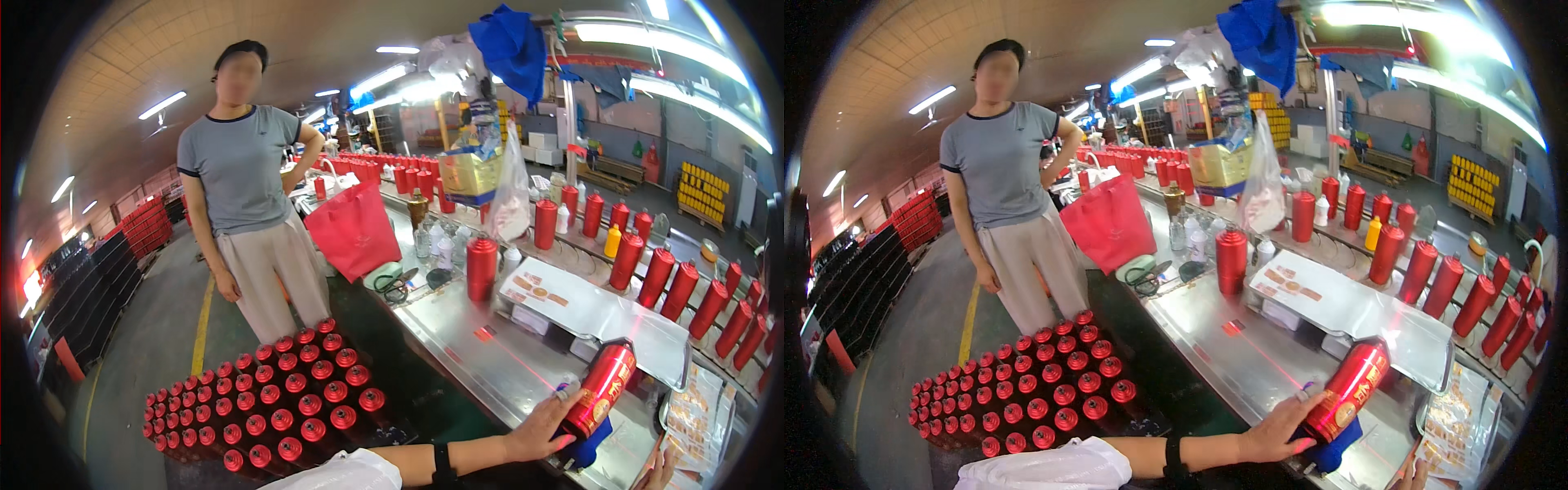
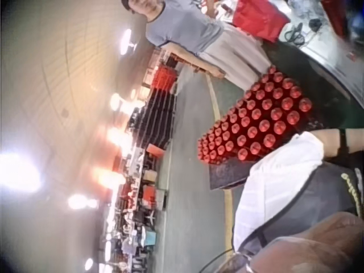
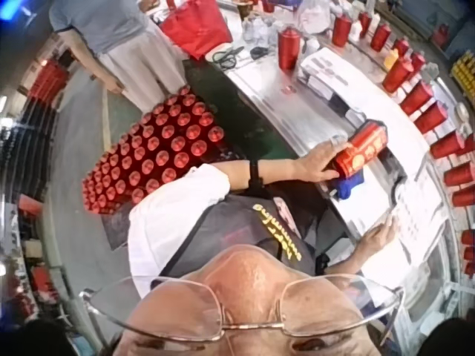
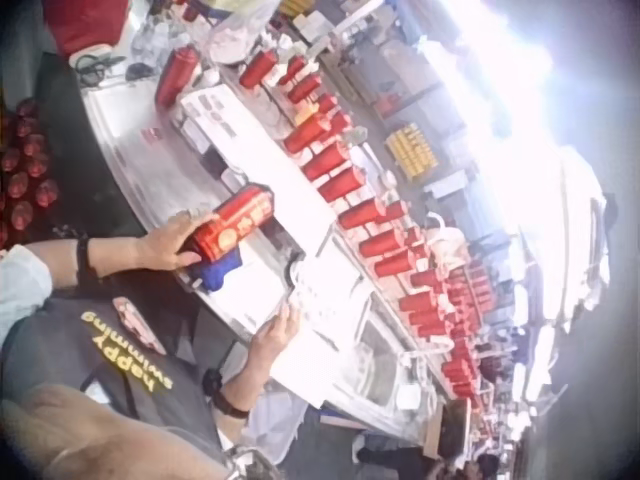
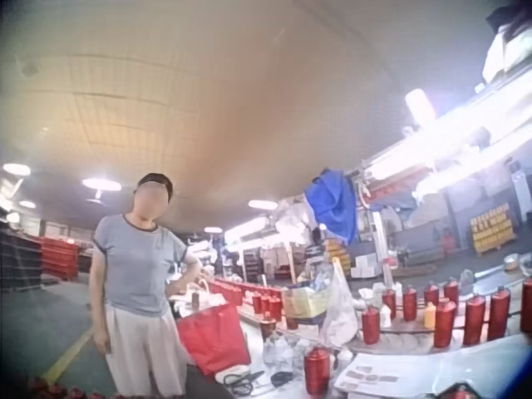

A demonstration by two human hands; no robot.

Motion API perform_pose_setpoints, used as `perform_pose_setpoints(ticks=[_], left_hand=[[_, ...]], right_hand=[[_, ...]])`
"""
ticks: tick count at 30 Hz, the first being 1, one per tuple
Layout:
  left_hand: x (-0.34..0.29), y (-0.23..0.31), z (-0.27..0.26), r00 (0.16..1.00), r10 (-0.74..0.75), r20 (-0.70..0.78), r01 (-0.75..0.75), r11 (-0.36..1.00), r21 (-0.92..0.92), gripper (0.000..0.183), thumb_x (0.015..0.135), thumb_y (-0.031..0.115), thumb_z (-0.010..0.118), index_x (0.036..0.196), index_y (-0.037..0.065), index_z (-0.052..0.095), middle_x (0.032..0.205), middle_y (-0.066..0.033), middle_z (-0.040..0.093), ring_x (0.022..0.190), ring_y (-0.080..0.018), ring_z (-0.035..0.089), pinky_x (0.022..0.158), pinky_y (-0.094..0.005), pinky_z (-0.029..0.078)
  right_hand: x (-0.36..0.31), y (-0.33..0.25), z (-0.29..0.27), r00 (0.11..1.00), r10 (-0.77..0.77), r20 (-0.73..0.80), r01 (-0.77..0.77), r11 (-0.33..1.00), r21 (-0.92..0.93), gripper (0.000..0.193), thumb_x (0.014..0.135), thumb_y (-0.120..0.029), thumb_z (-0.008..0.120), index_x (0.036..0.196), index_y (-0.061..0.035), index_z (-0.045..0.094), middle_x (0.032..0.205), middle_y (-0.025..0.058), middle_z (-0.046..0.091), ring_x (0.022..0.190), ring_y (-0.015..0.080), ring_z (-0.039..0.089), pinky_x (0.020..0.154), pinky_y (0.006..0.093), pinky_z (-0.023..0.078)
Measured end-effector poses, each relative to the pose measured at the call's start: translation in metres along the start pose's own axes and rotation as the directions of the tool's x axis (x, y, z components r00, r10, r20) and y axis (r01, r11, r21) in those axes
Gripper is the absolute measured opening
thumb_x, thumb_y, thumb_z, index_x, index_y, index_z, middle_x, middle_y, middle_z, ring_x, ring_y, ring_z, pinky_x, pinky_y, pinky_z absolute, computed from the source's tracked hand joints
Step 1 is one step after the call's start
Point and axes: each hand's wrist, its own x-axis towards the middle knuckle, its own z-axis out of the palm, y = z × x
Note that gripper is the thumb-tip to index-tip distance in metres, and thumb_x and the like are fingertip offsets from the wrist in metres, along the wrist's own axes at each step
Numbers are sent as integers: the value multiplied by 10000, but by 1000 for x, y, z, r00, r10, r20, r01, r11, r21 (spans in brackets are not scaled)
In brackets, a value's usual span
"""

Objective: Apply gold labels to red canisters and smooth them out using a plastic tool.

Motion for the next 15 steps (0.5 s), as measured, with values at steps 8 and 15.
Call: perform_pose_setpoints(ticks=[8,15], left_hand=[[1,-4,-3,975,-173,143,159,982,102,711,943,329,645,1471,-21,322,1409,-237,450,1294,-375,459,1103,-470,339],[0,-7,-2,965,-245,90,260,934,-245,714,976,304,611,1504,-34,271,1492,-184,386,1363,-264,397,1131,-389,293]], right_hand=[[-14,47,-58,875,434,216,-379,890,-253,388,860,50,543,1238,-1,613,1314,197,546,1274,388,456,1094,451,342],[-36,74,-95,882,437,175,-311,820,-480,306,839,-89,671,1143,-62,660,1222,121,590,1174,310,529,855,475,468]])
